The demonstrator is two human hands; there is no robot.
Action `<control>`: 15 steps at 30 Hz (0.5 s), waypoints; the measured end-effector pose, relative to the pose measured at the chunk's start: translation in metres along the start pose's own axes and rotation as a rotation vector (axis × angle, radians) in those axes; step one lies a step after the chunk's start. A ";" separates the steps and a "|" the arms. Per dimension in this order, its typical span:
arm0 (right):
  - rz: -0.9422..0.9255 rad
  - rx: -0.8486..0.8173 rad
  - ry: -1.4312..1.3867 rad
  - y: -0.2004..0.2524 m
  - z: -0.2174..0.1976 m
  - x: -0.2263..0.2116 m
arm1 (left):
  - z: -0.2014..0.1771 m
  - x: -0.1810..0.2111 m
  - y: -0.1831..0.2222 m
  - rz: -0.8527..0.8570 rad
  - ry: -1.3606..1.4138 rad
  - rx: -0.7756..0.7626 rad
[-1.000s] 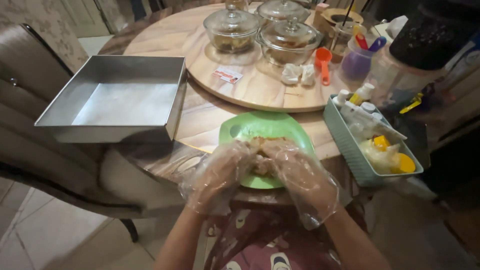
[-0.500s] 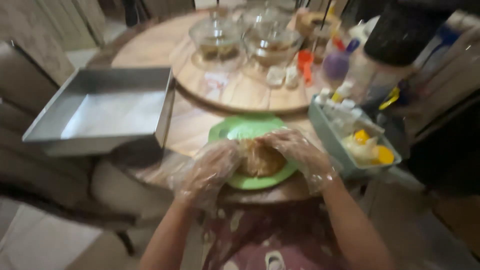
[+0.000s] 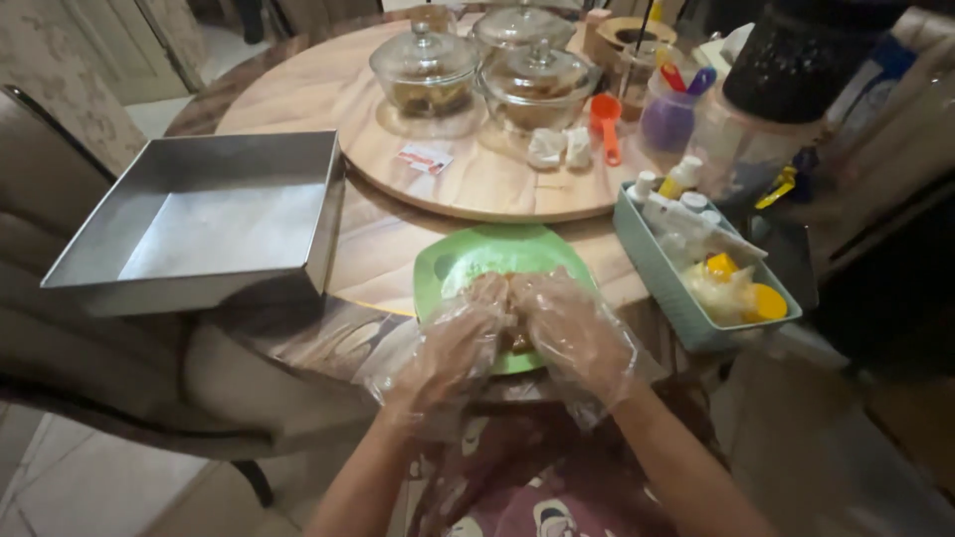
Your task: Kneading and shaping a small portion of dough on a plate by hand
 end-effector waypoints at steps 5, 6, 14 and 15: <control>-0.033 0.142 0.439 0.006 0.020 -0.013 | 0.046 -0.040 -0.003 0.003 -0.348 -0.065; -0.052 0.205 0.595 0.010 0.022 -0.013 | 0.062 -0.049 0.002 -0.101 -0.318 -0.108; -0.048 0.553 1.297 -0.002 0.036 -0.003 | 0.009 0.005 -0.037 -0.039 -0.212 -0.225; -0.042 0.624 1.429 -0.009 0.038 -0.004 | 0.017 -0.003 -0.029 0.154 -0.208 0.128</control>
Point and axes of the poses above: each hand's wrist, its own y-axis away from the middle knuckle, its own z-axis out of the palm, x = y × z, the point moved 1 cm from there along -y, towards the middle knuckle, and after that the axes turned 13 degrees about z, right-handed, at the moved point
